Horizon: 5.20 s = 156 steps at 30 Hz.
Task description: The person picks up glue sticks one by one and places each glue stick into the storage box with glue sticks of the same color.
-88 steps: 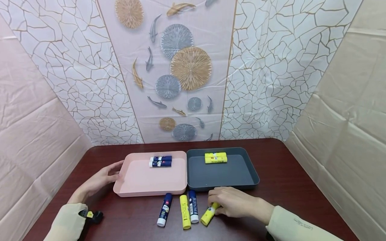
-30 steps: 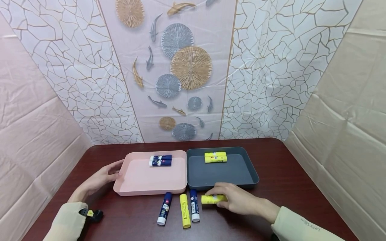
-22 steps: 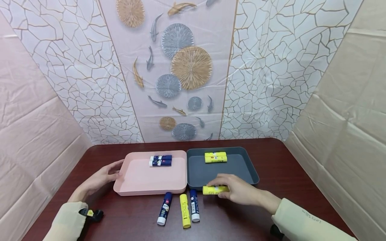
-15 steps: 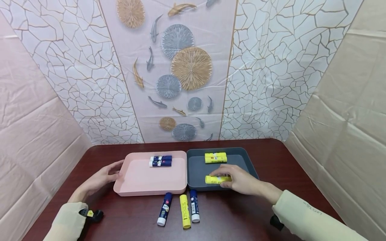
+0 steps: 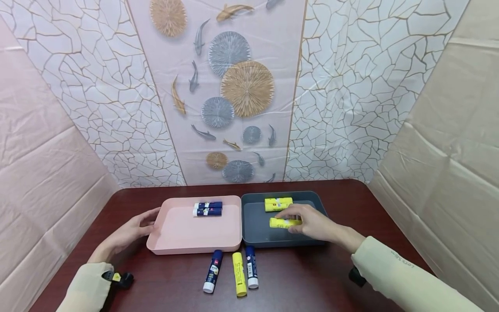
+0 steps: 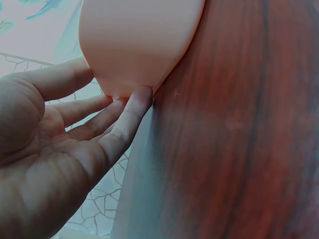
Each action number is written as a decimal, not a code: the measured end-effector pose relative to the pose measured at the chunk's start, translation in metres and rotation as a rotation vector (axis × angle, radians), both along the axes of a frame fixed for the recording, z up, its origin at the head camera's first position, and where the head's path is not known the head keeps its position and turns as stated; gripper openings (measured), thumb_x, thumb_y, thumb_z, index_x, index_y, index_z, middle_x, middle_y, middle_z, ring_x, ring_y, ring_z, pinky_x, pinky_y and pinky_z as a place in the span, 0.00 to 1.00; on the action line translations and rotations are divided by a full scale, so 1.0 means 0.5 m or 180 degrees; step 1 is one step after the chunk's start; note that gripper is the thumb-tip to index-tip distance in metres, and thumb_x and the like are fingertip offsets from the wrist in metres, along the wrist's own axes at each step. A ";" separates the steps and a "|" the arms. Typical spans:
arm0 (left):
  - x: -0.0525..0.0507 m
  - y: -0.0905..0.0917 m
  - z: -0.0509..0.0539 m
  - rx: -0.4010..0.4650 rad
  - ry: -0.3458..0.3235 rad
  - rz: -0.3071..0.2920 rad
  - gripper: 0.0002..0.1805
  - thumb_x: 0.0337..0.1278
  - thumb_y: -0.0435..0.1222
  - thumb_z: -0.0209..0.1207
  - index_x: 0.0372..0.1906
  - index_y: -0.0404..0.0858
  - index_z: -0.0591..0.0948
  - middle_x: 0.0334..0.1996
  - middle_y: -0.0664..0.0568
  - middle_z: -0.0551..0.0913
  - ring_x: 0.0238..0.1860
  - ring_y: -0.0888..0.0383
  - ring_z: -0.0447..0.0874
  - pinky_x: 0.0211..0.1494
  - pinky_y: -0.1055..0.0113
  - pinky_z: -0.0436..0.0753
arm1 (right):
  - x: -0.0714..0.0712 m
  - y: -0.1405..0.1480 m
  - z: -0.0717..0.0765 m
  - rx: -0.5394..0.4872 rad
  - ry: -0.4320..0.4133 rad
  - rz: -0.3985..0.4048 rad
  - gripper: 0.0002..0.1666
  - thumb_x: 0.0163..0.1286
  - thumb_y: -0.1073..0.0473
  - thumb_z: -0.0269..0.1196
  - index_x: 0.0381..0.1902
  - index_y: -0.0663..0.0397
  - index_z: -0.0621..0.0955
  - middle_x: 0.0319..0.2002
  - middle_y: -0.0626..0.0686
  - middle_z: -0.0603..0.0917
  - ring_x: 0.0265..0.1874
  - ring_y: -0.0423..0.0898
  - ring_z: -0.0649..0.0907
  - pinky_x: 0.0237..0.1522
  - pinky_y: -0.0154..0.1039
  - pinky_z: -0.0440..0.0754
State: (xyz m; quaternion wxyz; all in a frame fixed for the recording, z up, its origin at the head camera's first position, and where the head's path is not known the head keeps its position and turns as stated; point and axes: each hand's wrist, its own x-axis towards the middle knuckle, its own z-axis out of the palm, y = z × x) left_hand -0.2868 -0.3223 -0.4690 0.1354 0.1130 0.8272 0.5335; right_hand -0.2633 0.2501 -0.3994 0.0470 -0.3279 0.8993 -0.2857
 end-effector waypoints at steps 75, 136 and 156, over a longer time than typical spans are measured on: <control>-0.001 -0.003 -0.004 0.0073 0.0022 -0.0049 0.41 0.73 0.35 0.61 0.82 0.32 0.54 0.79 0.32 0.57 0.72 0.33 0.69 0.69 0.48 0.75 | -0.174 -0.059 -0.019 0.1064 0.0025 0.0063 0.24 0.63 0.74 0.68 0.56 0.53 0.87 0.44 0.50 0.81 0.40 0.48 0.78 0.44 0.45 0.79; 0.003 -0.005 -0.004 0.0084 0.0018 -0.0099 0.41 0.74 0.36 0.61 0.83 0.33 0.55 0.79 0.33 0.57 0.72 0.34 0.69 0.70 0.48 0.72 | -0.159 -0.052 0.006 0.0940 0.0145 0.0023 0.19 0.67 0.68 0.71 0.55 0.55 0.83 0.42 0.53 0.82 0.38 0.47 0.78 0.39 0.44 0.78; 0.002 -0.006 -0.002 0.0023 0.0054 -0.0100 0.41 0.75 0.36 0.60 0.83 0.34 0.54 0.80 0.33 0.57 0.72 0.34 0.68 0.69 0.51 0.73 | -0.034 -0.096 0.034 0.0061 0.0157 0.0135 0.20 0.71 0.62 0.70 0.59 0.50 0.82 0.45 0.46 0.84 0.45 0.48 0.83 0.44 0.41 0.83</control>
